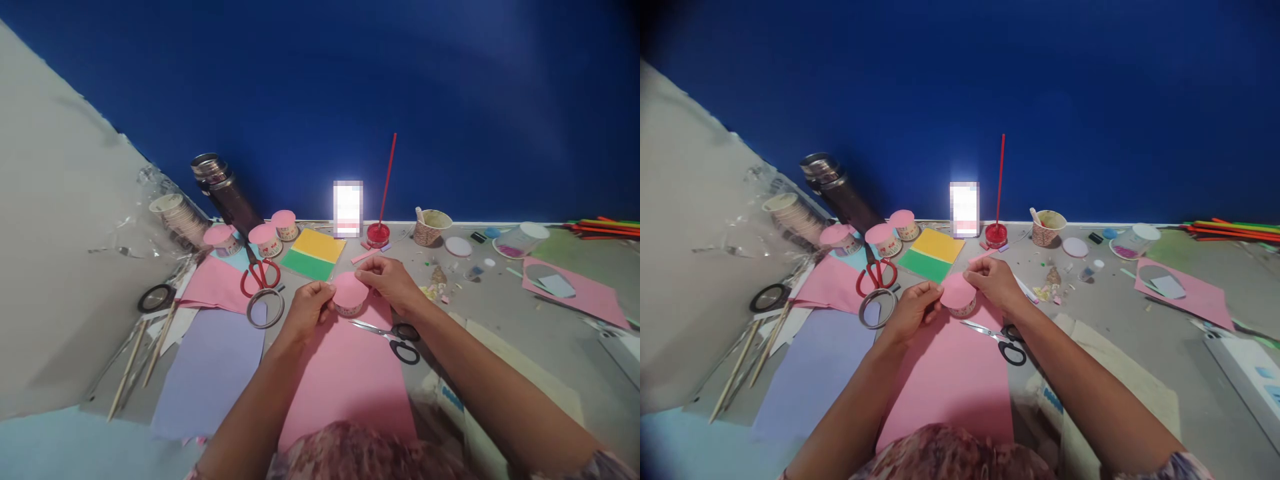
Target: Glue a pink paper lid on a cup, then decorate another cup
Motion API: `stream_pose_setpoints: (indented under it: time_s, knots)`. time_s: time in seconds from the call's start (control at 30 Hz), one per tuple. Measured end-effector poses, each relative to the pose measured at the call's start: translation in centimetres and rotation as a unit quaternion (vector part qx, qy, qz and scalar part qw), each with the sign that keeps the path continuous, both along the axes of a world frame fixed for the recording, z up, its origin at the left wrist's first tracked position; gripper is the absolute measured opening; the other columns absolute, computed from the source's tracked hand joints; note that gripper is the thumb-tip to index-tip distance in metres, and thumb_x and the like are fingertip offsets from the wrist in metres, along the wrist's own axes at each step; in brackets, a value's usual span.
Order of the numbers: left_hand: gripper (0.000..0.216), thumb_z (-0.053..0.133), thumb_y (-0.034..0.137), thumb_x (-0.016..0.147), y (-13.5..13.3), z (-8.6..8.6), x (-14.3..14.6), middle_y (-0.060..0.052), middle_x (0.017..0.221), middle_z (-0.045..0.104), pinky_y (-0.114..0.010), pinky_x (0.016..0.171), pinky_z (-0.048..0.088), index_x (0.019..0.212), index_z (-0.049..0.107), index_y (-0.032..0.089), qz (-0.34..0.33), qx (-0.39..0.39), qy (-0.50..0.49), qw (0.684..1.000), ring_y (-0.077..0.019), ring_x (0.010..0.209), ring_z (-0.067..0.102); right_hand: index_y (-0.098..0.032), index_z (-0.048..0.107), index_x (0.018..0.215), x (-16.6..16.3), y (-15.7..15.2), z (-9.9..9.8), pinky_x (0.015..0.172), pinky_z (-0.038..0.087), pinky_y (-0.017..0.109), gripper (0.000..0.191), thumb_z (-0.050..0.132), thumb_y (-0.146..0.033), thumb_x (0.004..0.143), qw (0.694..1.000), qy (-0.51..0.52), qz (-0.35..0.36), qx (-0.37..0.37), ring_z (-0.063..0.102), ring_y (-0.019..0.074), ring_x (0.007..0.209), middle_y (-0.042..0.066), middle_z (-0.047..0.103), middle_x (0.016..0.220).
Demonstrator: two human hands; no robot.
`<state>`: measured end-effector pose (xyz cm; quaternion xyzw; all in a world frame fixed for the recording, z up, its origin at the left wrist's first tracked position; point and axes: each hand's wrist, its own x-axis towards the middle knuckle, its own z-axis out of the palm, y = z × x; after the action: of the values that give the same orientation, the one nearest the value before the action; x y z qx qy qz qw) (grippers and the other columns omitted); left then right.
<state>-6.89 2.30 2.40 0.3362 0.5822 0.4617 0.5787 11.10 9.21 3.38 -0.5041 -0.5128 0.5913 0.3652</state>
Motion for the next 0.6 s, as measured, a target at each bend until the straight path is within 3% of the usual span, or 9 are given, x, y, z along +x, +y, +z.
stream_pose_setpoints:
  time_s: [0.43, 0.6]
  knots:
    - [0.049, 0.085, 0.057, 0.065, 0.0, -1.1, -0.2, 0.005, 0.051, 0.049, -0.021, 0.044, 0.020, 0.064, 0.054, 0.019, 0.021, -0.005, 0.017, 1.000, -0.0044, 0.042, 0.033, -0.019, 0.069, 0.073, 0.4, 0.1, -1.7, 0.059, 0.038, 0.028, 0.027, 0.079, -0.043, 0.063, 0.999, -0.020, 0.028, -0.003, 0.052, 0.0131, 0.062, -0.001, 0.066, 0.066]
    - [0.032, 0.077, 0.048, 0.078, -0.4, -1.3, -0.1, 0.004, 0.063, 0.053, -0.022, 0.050, 0.035, 0.080, 0.063, 0.019, 0.059, 0.048, 0.102, 0.992, -0.0088, 0.053, 0.043, -0.019, 0.069, 0.071, 0.5, 0.2, -1.7, 0.058, 0.039, 0.028, 0.027, 0.079, -0.043, 0.065, 1.000, -0.025, 0.012, 0.013, 0.051, 0.0134, 0.060, 0.000, 0.065, 0.066]
